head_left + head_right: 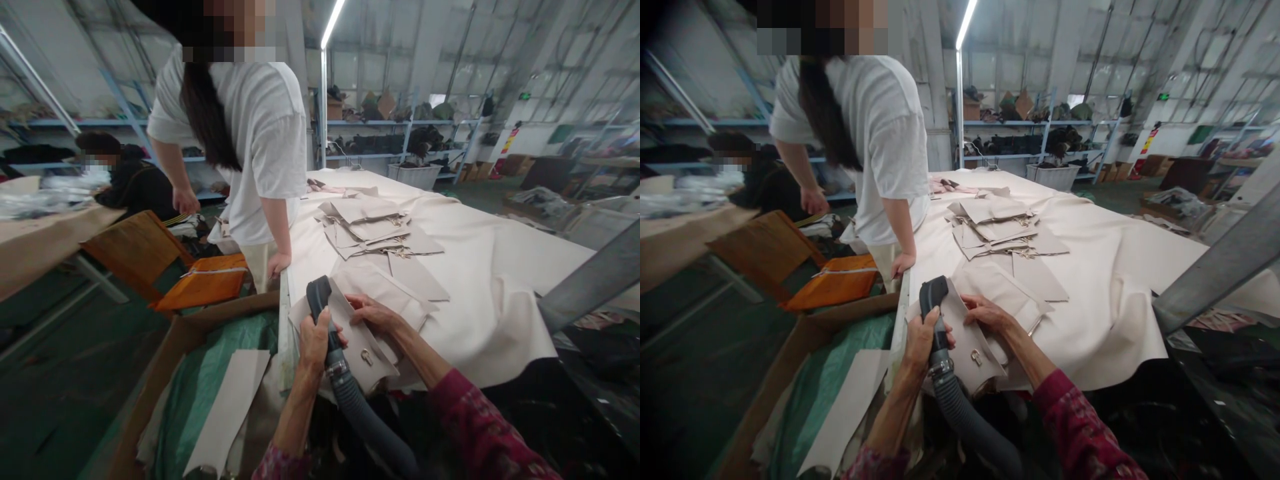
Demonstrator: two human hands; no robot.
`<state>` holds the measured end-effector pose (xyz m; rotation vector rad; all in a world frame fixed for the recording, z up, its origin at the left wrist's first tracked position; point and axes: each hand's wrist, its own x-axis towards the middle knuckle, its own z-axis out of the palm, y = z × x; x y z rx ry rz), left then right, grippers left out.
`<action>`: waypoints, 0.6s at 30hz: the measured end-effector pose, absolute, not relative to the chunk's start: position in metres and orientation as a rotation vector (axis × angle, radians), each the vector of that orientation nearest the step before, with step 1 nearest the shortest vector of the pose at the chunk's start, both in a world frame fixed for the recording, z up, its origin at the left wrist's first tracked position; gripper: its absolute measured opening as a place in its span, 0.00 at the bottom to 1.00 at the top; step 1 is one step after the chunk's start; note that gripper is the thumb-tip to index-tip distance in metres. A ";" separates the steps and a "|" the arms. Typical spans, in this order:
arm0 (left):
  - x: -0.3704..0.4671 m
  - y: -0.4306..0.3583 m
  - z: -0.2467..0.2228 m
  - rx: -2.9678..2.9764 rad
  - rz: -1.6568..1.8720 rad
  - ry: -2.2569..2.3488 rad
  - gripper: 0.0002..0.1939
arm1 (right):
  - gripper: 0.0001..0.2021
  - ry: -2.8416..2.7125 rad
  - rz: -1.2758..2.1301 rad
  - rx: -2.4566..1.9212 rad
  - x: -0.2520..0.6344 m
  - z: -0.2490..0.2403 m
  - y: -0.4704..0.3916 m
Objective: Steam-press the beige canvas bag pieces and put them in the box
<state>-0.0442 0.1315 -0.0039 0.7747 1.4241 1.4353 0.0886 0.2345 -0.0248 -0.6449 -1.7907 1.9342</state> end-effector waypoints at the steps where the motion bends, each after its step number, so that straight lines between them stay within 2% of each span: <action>1: -0.044 0.131 -0.004 0.768 1.445 1.434 0.22 | 0.30 -1.779 1.944 -0.633 0.088 -0.025 0.234; 9: -0.029 0.099 0.002 0.733 1.463 1.439 0.22 | 0.36 -1.640 2.065 -0.512 0.089 -0.035 0.240; 12: -0.023 0.095 -0.001 0.741 1.386 1.456 0.25 | 0.36 -1.651 2.061 -0.495 0.090 -0.035 0.241; 18: -0.024 0.111 -0.001 0.751 1.391 1.413 0.23 | 0.34 -1.716 2.005 -0.551 0.093 -0.029 0.236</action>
